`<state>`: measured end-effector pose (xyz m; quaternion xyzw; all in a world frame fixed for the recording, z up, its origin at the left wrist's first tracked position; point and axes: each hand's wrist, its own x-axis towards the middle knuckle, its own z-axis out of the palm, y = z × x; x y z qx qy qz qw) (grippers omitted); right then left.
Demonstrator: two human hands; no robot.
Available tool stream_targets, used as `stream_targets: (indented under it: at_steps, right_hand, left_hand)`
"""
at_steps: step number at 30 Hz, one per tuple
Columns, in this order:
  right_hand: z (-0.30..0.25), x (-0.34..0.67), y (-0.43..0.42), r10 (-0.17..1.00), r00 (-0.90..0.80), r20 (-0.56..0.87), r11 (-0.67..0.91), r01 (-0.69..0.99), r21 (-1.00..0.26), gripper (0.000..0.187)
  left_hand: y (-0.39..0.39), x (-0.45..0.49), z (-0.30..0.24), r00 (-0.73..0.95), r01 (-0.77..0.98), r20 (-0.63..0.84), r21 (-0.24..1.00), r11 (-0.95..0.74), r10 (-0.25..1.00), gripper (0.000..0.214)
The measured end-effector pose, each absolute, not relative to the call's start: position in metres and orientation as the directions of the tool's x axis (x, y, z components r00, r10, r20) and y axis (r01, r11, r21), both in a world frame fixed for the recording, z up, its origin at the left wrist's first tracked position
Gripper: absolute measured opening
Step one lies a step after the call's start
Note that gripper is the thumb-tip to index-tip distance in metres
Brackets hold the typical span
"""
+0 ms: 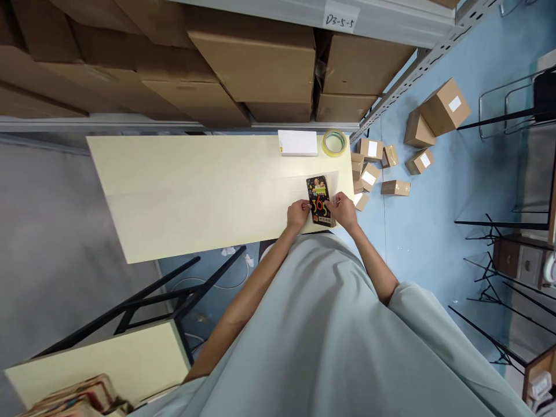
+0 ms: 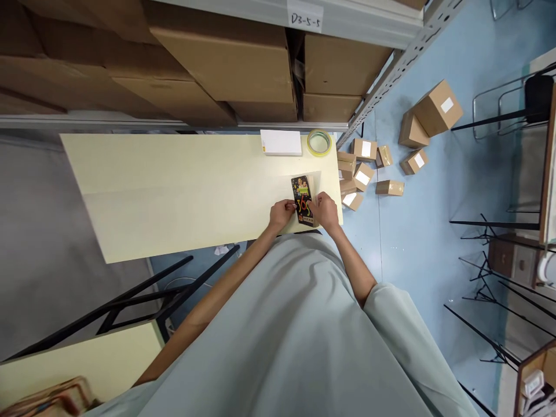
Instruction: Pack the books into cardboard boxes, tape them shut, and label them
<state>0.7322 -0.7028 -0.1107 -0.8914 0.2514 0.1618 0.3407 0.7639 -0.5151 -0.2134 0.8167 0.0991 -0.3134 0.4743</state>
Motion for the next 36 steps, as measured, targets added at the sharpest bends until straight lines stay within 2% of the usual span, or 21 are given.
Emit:
stream_targets:
  at_steps: [3, 6, 9, 13, 16, 18, 20, 25, 30, 36]
  right_hand:
    - [-0.104, 0.74, -0.688, -0.271, 0.858, -0.435, -0.7, -0.486, -0.523, 0.031]
    - [-0.102, 0.744, -0.674, -0.23, 0.871, -0.433, -0.712, -0.454, -0.536, 0.031]
    - [-0.101, 0.744, -0.657, -0.188, 0.873, -0.451, -0.686, -0.445, -0.575, 0.026]
    - [-0.104, 0.742, -0.636, -0.035, 0.885, -0.465, -0.624, -0.383, -0.681, 0.019]
    - [-0.113, 0.746, -0.633, 0.128, 0.855, -0.502, -0.553, -0.358, -0.752, 0.022]
    - [-0.123, 0.75, -0.64, 0.174, 0.815, -0.552, -0.53, -0.395, -0.75, 0.024]
    - [-0.135, 0.754, -0.651, 0.122, 0.797, -0.592, -0.549, -0.443, -0.709, 0.024]
    - [-0.166, 0.763, -0.675, -0.15, 0.758, -0.635, -0.587, -0.585, -0.56, 0.024]
    - [-0.188, 0.767, -0.666, -0.183, 0.724, -0.665, -0.512, -0.647, -0.564, 0.01]
    - [-0.202, 0.768, -0.651, -0.238, 0.699, -0.674, -0.473, -0.69, -0.548, 0.021]
  left_hand:
    - [-0.505, 0.76, -0.199, 0.77, 0.525, -0.63, 0.716, -0.46, -0.101, 0.016]
    - [-0.492, 0.754, -0.177, 0.763, 0.585, -0.631, 0.767, -0.263, -0.143, 0.029]
    - [-0.479, 0.75, -0.153, 0.801, 0.559, -0.575, 0.818, -0.134, -0.165, 0.044]
    - [-0.465, 0.751, -0.137, 0.84, 0.502, -0.526, 0.847, -0.176, -0.135, 0.051]
    - [-0.452, 0.756, -0.147, 0.848, 0.5, -0.528, 0.826, -0.261, -0.045, 0.051]
    - [-0.442, 0.76, -0.161, 0.84, 0.516, -0.542, 0.793, -0.325, 0.013, 0.045]
    - [-0.432, 0.764, -0.176, 0.833, 0.525, -0.551, 0.759, -0.386, 0.05, 0.039]
    - [-0.415, 0.77, -0.206, 0.823, 0.527, -0.557, 0.68, -0.509, 0.108, 0.032]
    - [-0.412, 0.774, -0.218, 0.776, 0.615, -0.607, 0.668, -0.419, 0.171, 0.023]
    - [-0.408, 0.778, -0.223, 0.741, 0.663, -0.644, 0.654, -0.365, 0.191, 0.02]
